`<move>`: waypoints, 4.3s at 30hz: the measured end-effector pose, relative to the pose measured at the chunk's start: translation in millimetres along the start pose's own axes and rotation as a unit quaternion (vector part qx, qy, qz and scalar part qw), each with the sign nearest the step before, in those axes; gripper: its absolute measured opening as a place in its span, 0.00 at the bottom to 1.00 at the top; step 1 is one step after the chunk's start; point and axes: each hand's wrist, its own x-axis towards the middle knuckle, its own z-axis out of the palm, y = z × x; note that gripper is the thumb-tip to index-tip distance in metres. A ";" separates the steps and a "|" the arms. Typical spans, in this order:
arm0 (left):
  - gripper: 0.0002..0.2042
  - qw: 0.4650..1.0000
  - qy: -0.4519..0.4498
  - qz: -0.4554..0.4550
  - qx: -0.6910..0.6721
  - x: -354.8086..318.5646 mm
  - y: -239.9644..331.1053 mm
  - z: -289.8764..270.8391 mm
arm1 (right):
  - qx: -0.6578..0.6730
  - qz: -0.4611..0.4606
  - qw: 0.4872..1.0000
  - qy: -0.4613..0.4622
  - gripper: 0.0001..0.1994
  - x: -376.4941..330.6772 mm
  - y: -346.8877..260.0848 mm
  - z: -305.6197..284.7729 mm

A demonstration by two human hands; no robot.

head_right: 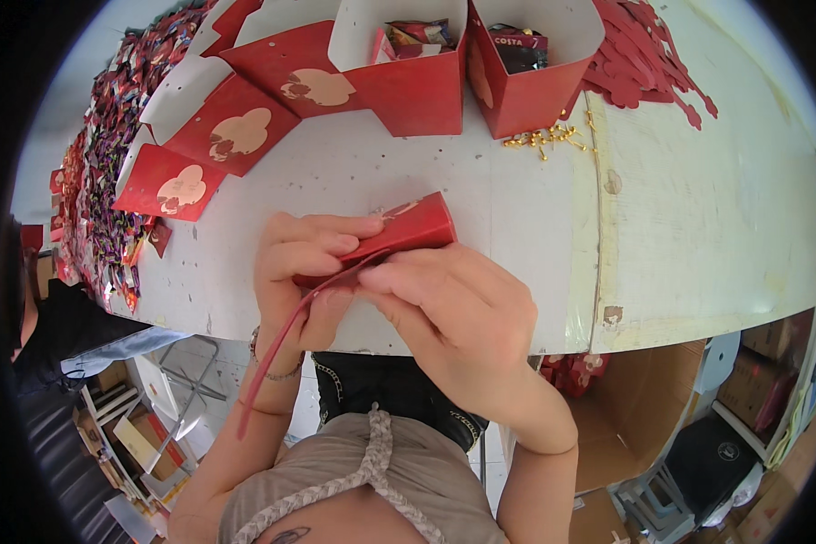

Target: The person assembles small red gift boxes by folding paper, inserting candies, and attaching red ribbons. They repeatedly pick up flat red paper pieces, fold them into box shapes, place wrapped candies inside, and secure the boxes with ribbons.

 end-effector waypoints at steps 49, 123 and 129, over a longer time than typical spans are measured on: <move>0.05 0.955 -0.099 -0.221 -0.169 38.6 24.7 -41.4 | 0.010 -0.173 0.984 0.041 0.16 17.1 35.4 13.0; 0.10 0.979 -0.148 0.036 0.137 -11.6 20.3 -33.8 | 0.046 -0.060 0.987 -0.143 0.09 9.1 -0.6 -5.1; 0.31 0.947 -0.022 0.099 0.305 43.7 18.4 -46.4 | -0.142 0.111 0.977 -0.115 0.10 -49.4 -48.8 -151.5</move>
